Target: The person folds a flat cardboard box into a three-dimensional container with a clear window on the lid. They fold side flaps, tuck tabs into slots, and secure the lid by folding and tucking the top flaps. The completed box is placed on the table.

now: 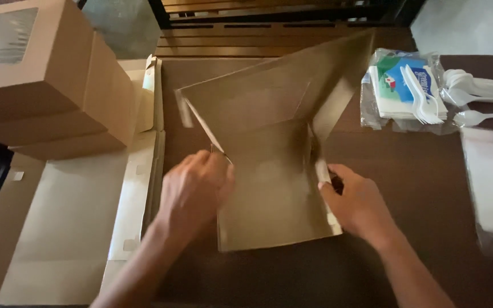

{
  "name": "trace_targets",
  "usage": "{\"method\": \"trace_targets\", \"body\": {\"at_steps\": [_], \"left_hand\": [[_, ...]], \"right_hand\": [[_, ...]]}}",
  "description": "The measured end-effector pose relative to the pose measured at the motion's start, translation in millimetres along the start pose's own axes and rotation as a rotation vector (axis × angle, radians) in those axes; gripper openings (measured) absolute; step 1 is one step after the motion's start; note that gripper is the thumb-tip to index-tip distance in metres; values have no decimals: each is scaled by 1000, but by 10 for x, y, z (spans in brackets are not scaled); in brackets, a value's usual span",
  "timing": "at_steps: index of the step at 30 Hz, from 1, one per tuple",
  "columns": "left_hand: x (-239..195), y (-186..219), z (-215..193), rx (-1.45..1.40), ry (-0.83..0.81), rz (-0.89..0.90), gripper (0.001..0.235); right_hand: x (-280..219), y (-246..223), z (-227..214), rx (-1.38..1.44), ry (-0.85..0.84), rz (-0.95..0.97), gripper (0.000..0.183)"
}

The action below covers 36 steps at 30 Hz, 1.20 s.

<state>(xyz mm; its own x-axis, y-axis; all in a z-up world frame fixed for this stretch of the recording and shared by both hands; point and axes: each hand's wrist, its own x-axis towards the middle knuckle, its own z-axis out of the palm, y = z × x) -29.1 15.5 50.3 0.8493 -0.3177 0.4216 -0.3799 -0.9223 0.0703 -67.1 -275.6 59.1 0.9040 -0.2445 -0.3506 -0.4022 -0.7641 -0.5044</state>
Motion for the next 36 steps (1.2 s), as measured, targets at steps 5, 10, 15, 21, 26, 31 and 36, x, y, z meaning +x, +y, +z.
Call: {"method": "trace_targets", "body": {"at_steps": [5, 10, 15, 21, 26, 31, 36], "left_hand": [[46, 636, -237, -346, -136, 15, 16], [591, 969, -1, -617, -413, -87, 30], [872, 1082, 429, -731, -310, -256, 32], [874, 947, 849, -1015, -329, -265, 21], [925, 1020, 301, -847, -552, -376, 38], [861, 1046, 207, -833, -570, -332, 37], [812, 955, 512, -920, -552, -261, 42]], "right_hand": [[-198, -170, 66, 26, 36, -91, 54], [-236, -218, 79, 55, 0, -163, 62], [-486, -473, -72, 106, -54, -88, 66], [-243, -208, 64, 13, -89, -164, 58], [-86, -173, 26, 27, 51, -283, 46], [103, -135, -60, 128, 296, -432, 43], [285, -142, -137, 89, 389, -485, 35]]}}
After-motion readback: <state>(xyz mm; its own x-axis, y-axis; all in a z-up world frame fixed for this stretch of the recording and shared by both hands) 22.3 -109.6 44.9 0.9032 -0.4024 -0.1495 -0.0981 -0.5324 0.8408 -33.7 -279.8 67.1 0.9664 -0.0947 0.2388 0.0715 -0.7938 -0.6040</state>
